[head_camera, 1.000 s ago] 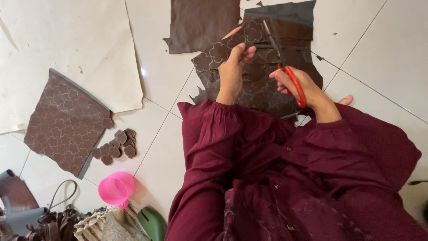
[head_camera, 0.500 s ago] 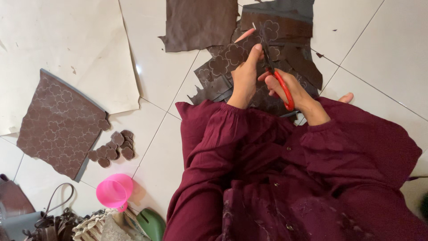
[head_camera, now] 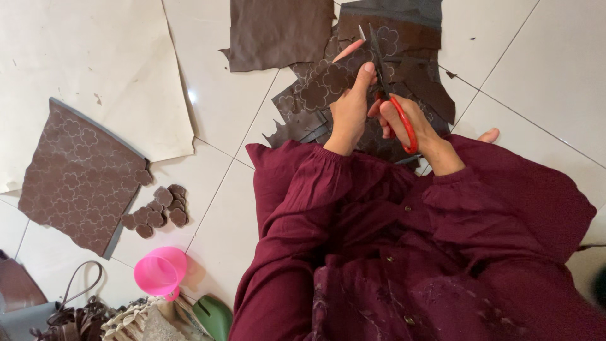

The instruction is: The person sits on a tiled floor and uses red-handled scissors to cut small, patterned shapes from a piece of brown fabric. The person holds the fabric with the left hand and cuts with the right, placing the finished shapes in a pile nearby.

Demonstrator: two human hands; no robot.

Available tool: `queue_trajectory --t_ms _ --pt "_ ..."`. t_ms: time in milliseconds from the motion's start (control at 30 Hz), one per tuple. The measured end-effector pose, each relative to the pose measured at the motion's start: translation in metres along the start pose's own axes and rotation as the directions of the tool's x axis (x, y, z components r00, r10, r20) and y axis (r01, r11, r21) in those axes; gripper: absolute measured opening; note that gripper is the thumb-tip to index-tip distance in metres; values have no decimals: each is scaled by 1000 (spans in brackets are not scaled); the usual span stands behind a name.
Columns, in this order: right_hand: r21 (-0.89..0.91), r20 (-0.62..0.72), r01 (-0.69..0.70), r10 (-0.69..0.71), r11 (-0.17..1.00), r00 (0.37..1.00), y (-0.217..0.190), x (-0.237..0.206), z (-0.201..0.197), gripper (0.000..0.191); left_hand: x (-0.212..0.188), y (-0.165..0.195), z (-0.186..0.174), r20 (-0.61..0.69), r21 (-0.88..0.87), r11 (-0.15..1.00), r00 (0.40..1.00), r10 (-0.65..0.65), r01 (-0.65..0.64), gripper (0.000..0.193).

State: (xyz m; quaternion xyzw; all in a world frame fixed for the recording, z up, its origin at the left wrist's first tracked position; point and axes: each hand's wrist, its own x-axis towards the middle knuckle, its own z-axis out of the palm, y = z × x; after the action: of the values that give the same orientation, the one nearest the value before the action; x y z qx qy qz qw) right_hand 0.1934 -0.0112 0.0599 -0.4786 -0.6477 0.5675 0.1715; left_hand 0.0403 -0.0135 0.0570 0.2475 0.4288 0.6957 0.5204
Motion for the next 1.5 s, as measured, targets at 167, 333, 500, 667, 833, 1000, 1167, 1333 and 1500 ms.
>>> queue_trajectory --t_ms 167,333,500,667,833,1000,1167,1333,1500 --pt "60 13 -24 23 998 1000 5 -1 -1 91 -1 1 0 4 -28 1000 1000 9 -9 41" --pt "49 4 -41 41 998 999 9 0 -2 92 0 1 -1 0 -30 999 1000 20 -20 41" --pt "41 -6 -50 50 998 999 5 -3 -4 92 1 1 -1 1 -54 998 1000 21 -21 41" --pt "25 2 -26 26 999 1000 1 -2 -7 92 2 1 -1 -2 -79 997 1000 5 -5 41" --pt "-9 -20 -17 16 1000 1000 2 -2 -8 94 4 -1 -2 12 -100 995 1000 2 -1 43" --pt "-67 -34 10 -12 998 999 4 -2 -10 95 5 -4 -3 18 -109 994 1000 5 -3 44" --pt "-80 -23 12 -14 997 1000 4 -1 -14 94 6 -3 -4 16 -117 993 1000 3 -1 45" --pt "-60 7 -11 12 998 1000 5 -1 -24 90 7 1 -5 -8 -88 996 1000 -14 14 46" --pt "-62 9 -57 58 996 998 9 1 -29 85 8 2 -5 -40 -92 996 999 -16 12 46"
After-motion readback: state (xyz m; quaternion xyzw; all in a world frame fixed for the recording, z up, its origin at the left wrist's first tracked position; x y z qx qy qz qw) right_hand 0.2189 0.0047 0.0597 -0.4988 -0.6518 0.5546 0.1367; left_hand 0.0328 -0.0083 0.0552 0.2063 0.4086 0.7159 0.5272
